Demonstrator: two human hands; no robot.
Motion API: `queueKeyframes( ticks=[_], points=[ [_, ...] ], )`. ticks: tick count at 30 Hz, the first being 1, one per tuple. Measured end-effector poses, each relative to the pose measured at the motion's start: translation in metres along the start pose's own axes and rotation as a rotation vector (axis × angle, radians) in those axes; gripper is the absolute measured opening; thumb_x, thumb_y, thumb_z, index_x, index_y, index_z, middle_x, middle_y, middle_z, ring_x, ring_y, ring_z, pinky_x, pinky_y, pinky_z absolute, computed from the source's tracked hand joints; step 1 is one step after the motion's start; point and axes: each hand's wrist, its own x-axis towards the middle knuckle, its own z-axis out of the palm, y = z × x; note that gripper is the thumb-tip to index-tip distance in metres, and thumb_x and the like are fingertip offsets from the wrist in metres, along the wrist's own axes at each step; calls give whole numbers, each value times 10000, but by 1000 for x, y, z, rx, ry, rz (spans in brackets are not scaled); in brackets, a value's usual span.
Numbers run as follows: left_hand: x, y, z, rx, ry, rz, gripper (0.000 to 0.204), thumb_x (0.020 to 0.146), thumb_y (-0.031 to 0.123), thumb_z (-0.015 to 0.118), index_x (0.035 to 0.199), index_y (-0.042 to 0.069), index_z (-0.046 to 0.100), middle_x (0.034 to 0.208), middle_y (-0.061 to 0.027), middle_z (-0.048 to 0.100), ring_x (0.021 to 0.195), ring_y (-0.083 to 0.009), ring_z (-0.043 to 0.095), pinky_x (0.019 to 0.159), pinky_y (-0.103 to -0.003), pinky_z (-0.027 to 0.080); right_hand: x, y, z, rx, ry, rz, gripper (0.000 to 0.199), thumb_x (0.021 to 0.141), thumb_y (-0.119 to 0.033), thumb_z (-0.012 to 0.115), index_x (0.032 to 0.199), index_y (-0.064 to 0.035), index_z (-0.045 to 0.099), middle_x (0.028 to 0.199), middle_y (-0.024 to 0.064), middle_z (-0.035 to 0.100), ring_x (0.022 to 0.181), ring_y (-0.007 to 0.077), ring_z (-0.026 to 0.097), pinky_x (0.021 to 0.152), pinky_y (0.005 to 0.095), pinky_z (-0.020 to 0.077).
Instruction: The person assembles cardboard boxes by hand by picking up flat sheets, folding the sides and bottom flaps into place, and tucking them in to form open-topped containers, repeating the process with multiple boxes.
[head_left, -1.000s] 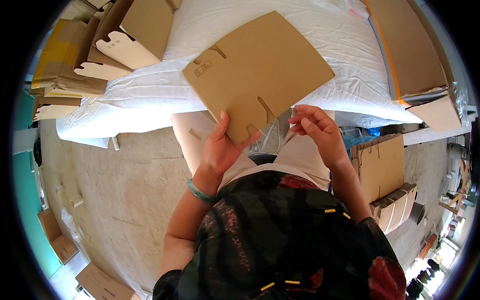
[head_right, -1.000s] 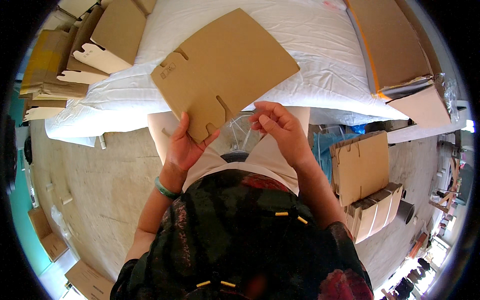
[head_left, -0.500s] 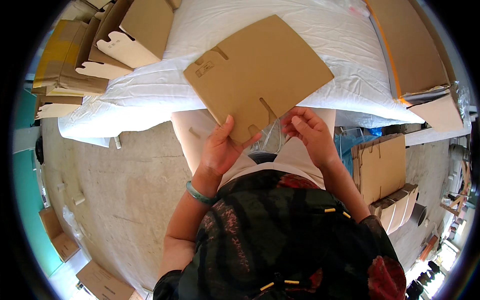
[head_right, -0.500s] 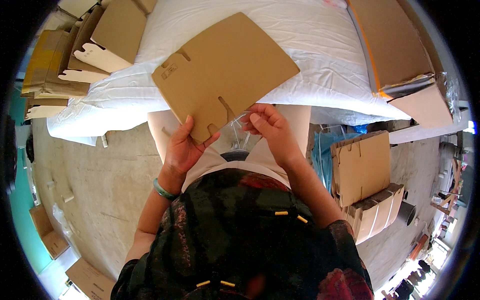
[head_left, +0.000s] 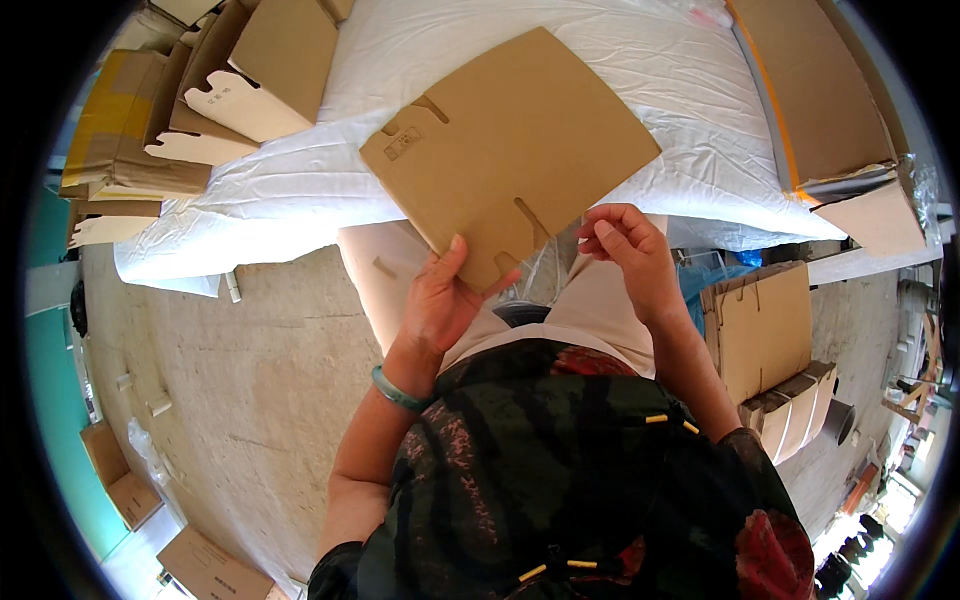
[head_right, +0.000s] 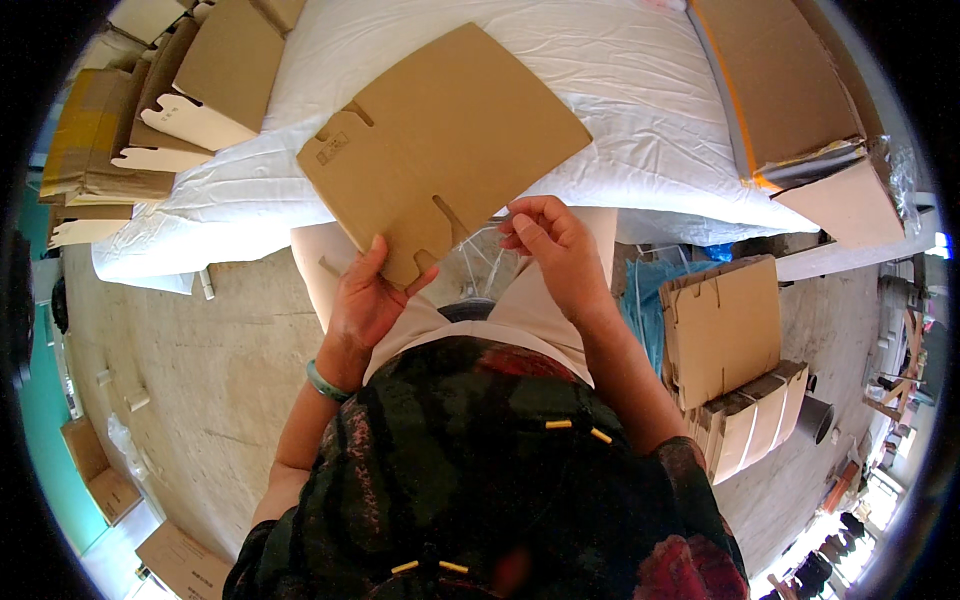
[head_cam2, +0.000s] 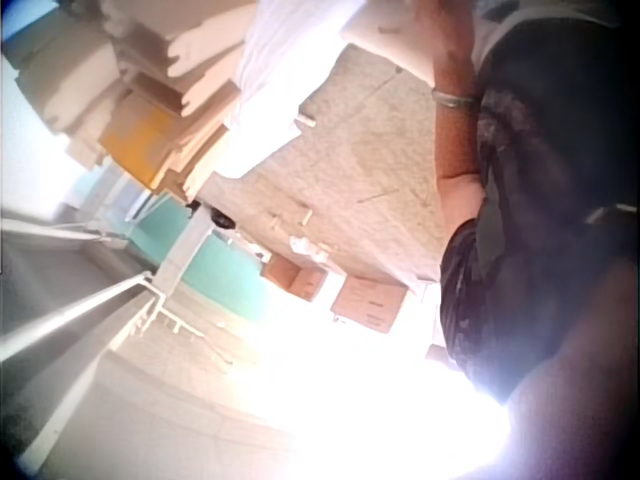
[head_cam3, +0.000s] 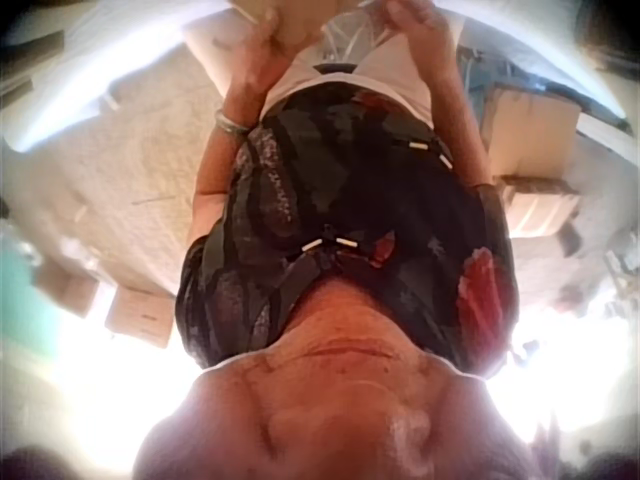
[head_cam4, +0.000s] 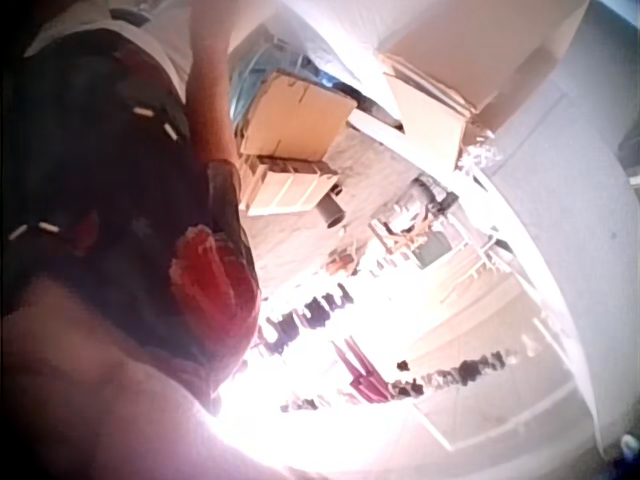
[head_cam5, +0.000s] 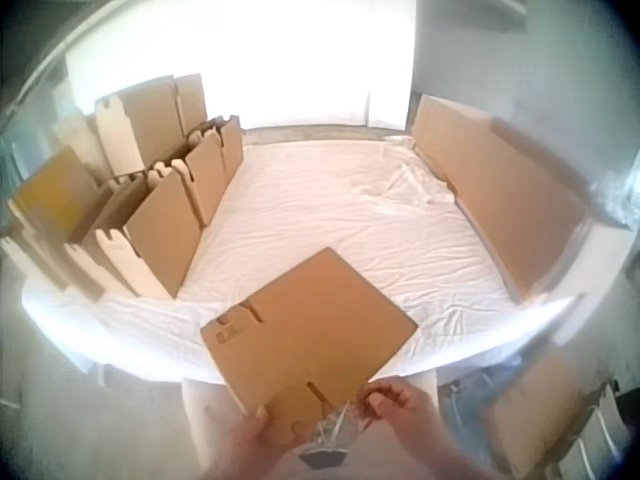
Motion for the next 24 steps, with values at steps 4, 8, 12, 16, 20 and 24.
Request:
queueKeyframes(
  ticks=[4, 8, 12, 16, 20, 24],
  points=[
    [1, -2, -3, -35, 21, 1, 436, 1046, 299, 463, 1425, 92, 403, 1399, -102, 523, 1271, -273, 536, 992, -493, 520, -1, -8, 0, 26, 32, 33, 264, 1012, -136, 523, 1232, -6, 589, 1006, 84, 679, 883, 140, 632, 822, 271, 491],
    [1, -2, -3, -24, 39, 8, 427, 1049, 287, 459, 1423, 90, 400, 1400, -103, 520, 1266, -271, 541, 979, -485, 533, -4, -10, 3, 162, 11, 68, 309, 1021, -151, 508, 1291, -12, 567, 1043, 85, 673, 902, 139, 628, 846, 269, 491],
    [1, -3, -5, 13, 48, 20, 430, 1048, 281, 462, 1425, 84, 393, 1396, -105, 523, 1253, -268, 552, 966, -482, 542, -3, -6, 1, 314, -39, 79, 330, 1028, -174, 501, 1311, -13, 552, 1070, 90, 670, 902, 134, 628, 852, 272, 496],
    [0, -4, -5, 34, 45, 25, 446, 1046, 286, 464, 1429, 71, 384, 1391, -120, 528, 1241, -286, 564, 951, -463, 553, 0, -2, -4, 580, -149, 104, 367, 1028, -187, 505, 1339, 8, 509, 1070, 100, 672, 891, 132, 629, 833, 274, 508],
    [-1, -6, -4, 52, -13, 9, 478, 1044, 302, 465, 1438, 47, 374, 1390, -145, 528, 1226, -320, 576, 934, -429, 566, 5, 3, -6, 887, -264, 125, 407, 1026, -188, 510, 1370, 23, 456, 1061, 106, 673, 884, 136, 633, 812, 276, 523],
    [-3, -8, -1, 89, 2, 2, 502, 1042, 318, 466, 1440, 26, 372, 1383, -159, 534, 1213, -333, 585, 916, -399, 572, 5, 3, -3, 908, -277, 141, 410, 1026, -188, 511, 1373, 21, 447, 1048, 105, 674, 859, 135, 636, 795, 276, 531]
  ],
)
